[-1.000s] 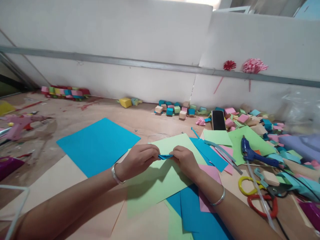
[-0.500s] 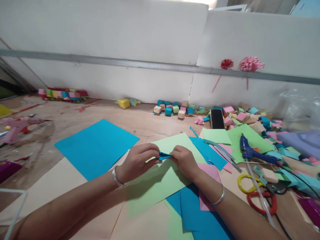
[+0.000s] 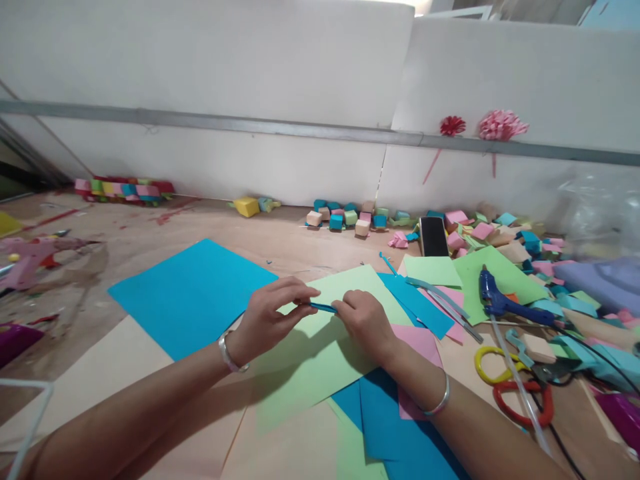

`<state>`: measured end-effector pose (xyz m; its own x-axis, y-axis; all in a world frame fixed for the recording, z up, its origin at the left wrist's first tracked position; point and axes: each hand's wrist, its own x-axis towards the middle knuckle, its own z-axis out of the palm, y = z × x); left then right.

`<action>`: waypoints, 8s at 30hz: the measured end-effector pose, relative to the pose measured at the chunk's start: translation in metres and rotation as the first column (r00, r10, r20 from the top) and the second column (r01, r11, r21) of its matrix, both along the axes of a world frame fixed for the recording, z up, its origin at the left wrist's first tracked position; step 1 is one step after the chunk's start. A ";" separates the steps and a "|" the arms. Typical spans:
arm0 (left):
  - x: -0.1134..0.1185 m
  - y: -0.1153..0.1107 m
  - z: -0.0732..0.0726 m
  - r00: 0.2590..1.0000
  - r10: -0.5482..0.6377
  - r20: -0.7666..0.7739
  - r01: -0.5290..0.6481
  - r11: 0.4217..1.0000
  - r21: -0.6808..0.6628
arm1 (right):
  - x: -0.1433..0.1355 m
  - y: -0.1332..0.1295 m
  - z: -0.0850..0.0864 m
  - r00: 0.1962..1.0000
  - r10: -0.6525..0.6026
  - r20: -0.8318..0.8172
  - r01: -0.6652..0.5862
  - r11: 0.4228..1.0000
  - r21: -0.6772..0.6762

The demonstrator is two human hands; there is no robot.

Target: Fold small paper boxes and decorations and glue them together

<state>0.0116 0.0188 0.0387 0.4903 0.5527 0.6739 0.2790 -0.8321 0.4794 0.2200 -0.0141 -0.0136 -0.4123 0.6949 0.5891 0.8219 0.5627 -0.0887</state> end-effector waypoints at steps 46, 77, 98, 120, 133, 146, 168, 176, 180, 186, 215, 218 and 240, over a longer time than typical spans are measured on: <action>0.013 -0.030 -0.003 0.987 -0.159 0.011 0.143 0.856 -0.498 | -0.016 -0.031 0.061 0.782 0.054 -0.621 -0.207 0.962 -0.178; 0.014 -0.039 -0.005 0.956 -0.129 -0.264 0.038 0.945 -0.323 | -0.015 -0.037 0.064 0.850 0.154 -0.505 -0.296 0.931 -0.214; 0.014 -0.035 0.008 0.937 -0.219 -0.272 0.034 0.832 -0.554 | -0.013 -0.033 0.058 0.883 0.081 -0.462 -0.200 0.956 -0.214; 0.012 -0.004 -0.002 0.981 0.134 0.139 0.035 0.585 -0.810 | -0.010 -0.009 0.036 0.127 -0.516 -0.847 -0.320 0.787 -0.528; 0.017 -0.014 -0.006 0.986 0.130 0.099 -0.012 0.660 -0.751 | -0.025 -0.021 0.037 0.354 -0.449 -0.820 -0.395 0.723 -0.567; 0.019 -0.012 -0.011 0.932 0.152 0.331 0.232 0.453 -0.861 | -0.020 -0.018 0.022 0.706 -0.140 -0.694 -0.174 0.916 -0.362; 0.010 -0.002 -0.017 0.981 0.183 -0.070 -0.196 0.908 -0.369 | -0.015 -0.028 0.058 0.892 0.100 -0.440 -0.061 0.993 0.102; 0.004 -0.001 -0.019 0.949 0.252 -0.192 -0.274 0.956 -0.103 | -0.011 -0.021 0.049 0.942 0.050 -0.331 -0.034 0.998 0.056; 0.003 0.001 -0.016 0.924 0.212 -0.320 -0.252 0.963 -0.092 | -0.011 -0.021 0.048 0.943 0.081 -0.322 -0.073 0.997 0.037; 0.002 0.003 -0.016 0.867 0.135 -0.479 -0.218 0.968 -0.122 | -0.010 -0.022 0.049 0.948 0.148 -0.281 -0.158 0.987 -0.015; 0.005 -0.004 -0.029 0.968 0.157 -0.194 -0.177 0.980 -0.094 | -0.017 -0.029 0.047 0.618 -0.083 -0.782 -0.201 0.945 -0.259; 0.006 -0.004 -0.027 0.971 0.128 -0.204 -0.166 0.969 -0.184 | -0.015 -0.029 0.052 0.635 -0.058 -0.771 -0.239 0.934 -0.267; 0.007 -0.005 -0.023 0.941 0.152 -0.303 -0.219 0.954 -0.203 | -0.014 -0.032 0.058 0.872 0.060 -0.486 -0.075 0.997 -0.013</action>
<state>0.0187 0.0141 0.0161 0.5142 0.7753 0.3668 0.5690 -0.6283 0.5305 0.2061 -0.0461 0.0442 -0.1271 0.6965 0.7062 0.6316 0.6058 -0.4838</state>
